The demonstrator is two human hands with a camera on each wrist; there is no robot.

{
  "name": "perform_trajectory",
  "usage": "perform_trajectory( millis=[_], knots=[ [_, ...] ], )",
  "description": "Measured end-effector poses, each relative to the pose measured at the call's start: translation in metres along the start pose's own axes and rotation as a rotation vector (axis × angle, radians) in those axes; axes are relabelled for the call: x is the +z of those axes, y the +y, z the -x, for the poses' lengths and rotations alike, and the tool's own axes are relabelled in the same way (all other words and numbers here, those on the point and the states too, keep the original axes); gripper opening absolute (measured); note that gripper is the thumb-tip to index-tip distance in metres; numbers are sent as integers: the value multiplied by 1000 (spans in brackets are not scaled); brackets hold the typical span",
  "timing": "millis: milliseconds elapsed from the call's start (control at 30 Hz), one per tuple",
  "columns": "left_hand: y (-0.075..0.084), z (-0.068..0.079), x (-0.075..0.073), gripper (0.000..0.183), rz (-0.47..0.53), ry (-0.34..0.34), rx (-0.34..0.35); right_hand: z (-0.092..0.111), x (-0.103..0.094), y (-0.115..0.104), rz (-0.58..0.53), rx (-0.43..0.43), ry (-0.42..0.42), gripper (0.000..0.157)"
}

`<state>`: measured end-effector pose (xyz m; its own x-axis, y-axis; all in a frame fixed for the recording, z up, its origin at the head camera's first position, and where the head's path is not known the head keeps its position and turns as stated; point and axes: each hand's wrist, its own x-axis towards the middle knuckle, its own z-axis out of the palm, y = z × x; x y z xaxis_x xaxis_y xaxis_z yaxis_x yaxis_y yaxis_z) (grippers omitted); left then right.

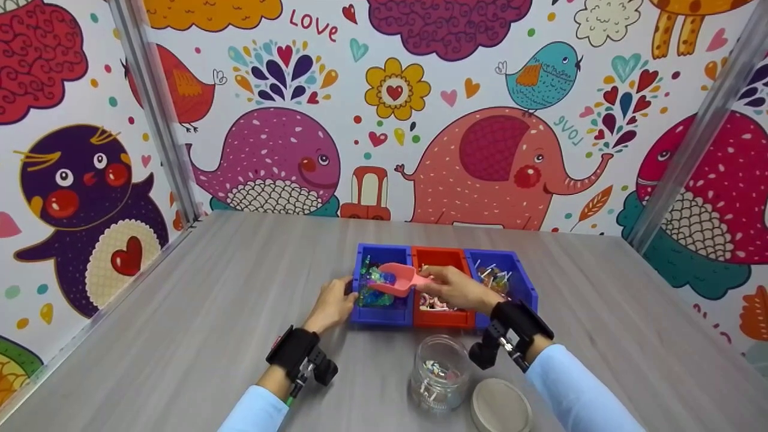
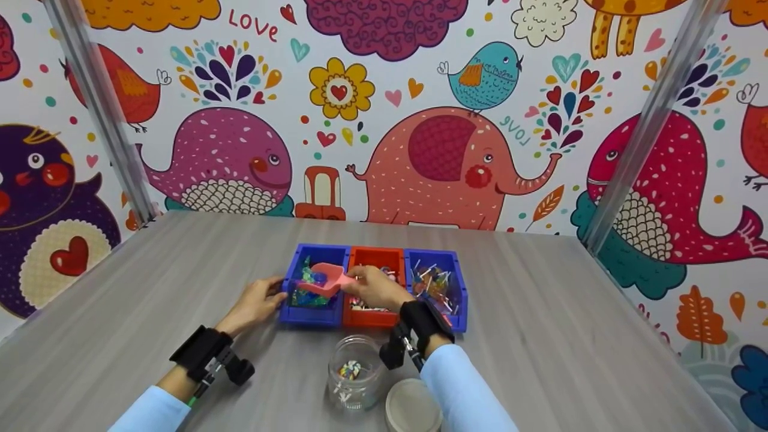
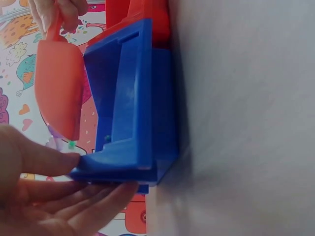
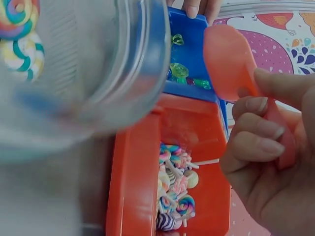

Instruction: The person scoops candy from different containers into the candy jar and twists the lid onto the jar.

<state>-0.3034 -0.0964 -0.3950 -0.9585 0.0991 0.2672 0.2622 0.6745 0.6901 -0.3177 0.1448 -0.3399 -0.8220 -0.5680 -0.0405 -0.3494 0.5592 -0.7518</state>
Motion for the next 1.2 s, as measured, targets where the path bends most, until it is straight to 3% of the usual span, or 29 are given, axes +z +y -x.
perform_trajectory(
  millis=[233,667,967,1200],
  knots=[
    [1,1,0,37,-1,8,-6,7,-8,10,-17,-32,16,41],
    [1,4,1,37,5,7,10,26,-16,18,-240,-8,59,38],
    [8,7,1,44,-10,19,5,41,-18,24,-214,6,199,35],
    [14,11,3,47,10,71,84,58,-18,26,-221,-35,227,30]
  ],
)
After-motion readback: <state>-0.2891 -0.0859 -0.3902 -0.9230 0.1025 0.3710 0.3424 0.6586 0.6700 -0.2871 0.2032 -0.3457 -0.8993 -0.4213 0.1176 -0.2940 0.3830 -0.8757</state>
